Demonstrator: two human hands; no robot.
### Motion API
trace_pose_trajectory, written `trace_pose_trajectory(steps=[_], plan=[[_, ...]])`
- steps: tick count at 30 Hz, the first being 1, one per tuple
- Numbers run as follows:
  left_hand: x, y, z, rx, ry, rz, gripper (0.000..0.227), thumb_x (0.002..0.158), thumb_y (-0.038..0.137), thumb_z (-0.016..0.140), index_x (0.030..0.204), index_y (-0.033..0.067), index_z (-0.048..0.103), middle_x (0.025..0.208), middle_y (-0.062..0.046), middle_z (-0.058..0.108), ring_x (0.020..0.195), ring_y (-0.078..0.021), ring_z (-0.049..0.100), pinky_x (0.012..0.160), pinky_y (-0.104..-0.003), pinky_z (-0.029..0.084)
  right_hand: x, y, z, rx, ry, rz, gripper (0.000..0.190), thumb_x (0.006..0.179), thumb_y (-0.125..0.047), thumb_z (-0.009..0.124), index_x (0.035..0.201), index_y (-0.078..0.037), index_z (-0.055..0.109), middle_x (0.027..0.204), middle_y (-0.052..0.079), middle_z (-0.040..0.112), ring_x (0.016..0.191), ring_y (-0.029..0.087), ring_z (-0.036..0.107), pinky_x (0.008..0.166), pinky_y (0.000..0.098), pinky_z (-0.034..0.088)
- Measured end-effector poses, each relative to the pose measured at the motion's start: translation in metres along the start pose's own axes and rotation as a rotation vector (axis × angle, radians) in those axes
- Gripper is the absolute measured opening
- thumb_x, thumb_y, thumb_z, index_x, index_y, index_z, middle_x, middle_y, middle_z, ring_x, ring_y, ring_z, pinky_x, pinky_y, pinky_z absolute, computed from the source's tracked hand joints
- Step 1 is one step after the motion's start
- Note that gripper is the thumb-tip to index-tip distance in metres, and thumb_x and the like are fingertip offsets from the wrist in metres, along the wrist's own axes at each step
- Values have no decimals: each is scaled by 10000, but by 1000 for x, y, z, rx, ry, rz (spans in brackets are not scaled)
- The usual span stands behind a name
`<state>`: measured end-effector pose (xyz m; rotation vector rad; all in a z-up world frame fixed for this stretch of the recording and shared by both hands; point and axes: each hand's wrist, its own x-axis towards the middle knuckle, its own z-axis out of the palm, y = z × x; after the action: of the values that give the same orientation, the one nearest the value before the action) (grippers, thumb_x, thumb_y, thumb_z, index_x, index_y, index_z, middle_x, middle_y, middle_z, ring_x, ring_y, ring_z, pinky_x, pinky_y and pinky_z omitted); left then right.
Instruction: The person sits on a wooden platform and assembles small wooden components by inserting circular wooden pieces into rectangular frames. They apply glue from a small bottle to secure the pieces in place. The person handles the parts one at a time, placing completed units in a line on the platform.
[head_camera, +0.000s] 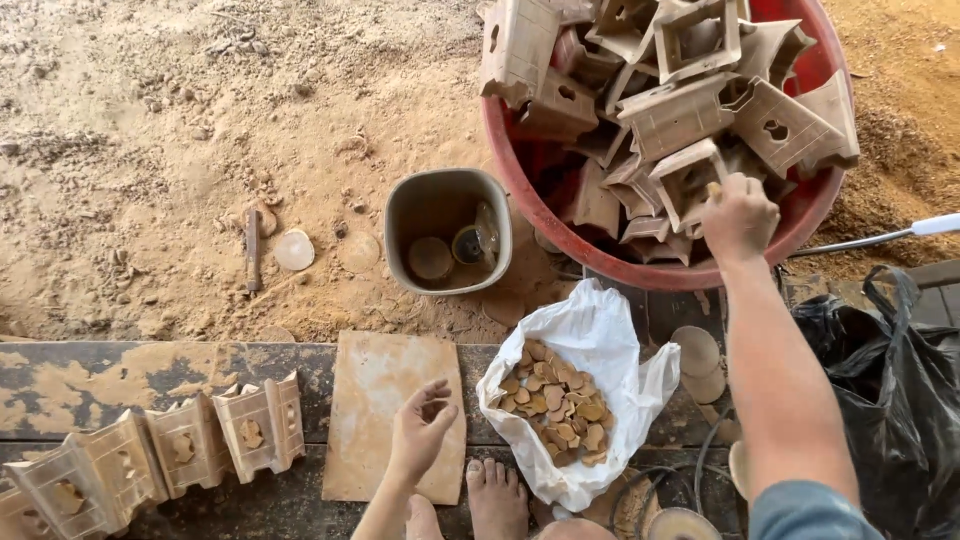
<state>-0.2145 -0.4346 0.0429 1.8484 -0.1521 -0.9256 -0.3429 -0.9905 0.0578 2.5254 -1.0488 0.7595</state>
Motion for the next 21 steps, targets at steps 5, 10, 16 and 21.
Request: trace_pose_trajectory(steps=[5, 10, 16, 21], plan=[[0, 40, 16, 171, -45, 355, 758, 781, 280, 802, 1457, 120, 496, 1440, -109, 548, 1271, -254, 530, 1071, -453, 453, -19, -49, -130, 649, -223, 453, 315, 1019, 79, 646, 807, -83, 479, 745, 65, 536, 605, 126, 447, 515, 224, 385], [-1, 126, 37, 155, 20, 976, 1108, 670, 425, 929, 1591, 167, 369, 1642, -262, 232, 1453, -570, 227, 1146, -713, 189, -87, -114, -215, 856, -289, 629, 313, 804, -201, 838, 718, -180, 538, 596, -13, 569, 589, 142, 592, 613, 274, 455], [-29, 161, 24, 572, -75, 1239, 1291, 393, 403, 909, 1557, 171, 401, 1399, -157, 539, 1190, -429, 611, 1021, -596, 477, -112, -163, -269, 1766, -282, 724, 415, 763, 171, 644, 694, -123, 359, 577, 21, 418, 510, 88, 407, 489, 224, 277], [-22, 109, 16, -231, -382, 731, 1111, 525, 250, 816, 1564, 136, 442, 1227, -161, 604, 1146, -309, 609, 1052, -461, 468, -106, -216, -317, 1811, -152, 697, 220, 1056, -124, 551, 858, -91, 459, 654, 49, 498, 617, 87, 502, 575, 207, 378]])
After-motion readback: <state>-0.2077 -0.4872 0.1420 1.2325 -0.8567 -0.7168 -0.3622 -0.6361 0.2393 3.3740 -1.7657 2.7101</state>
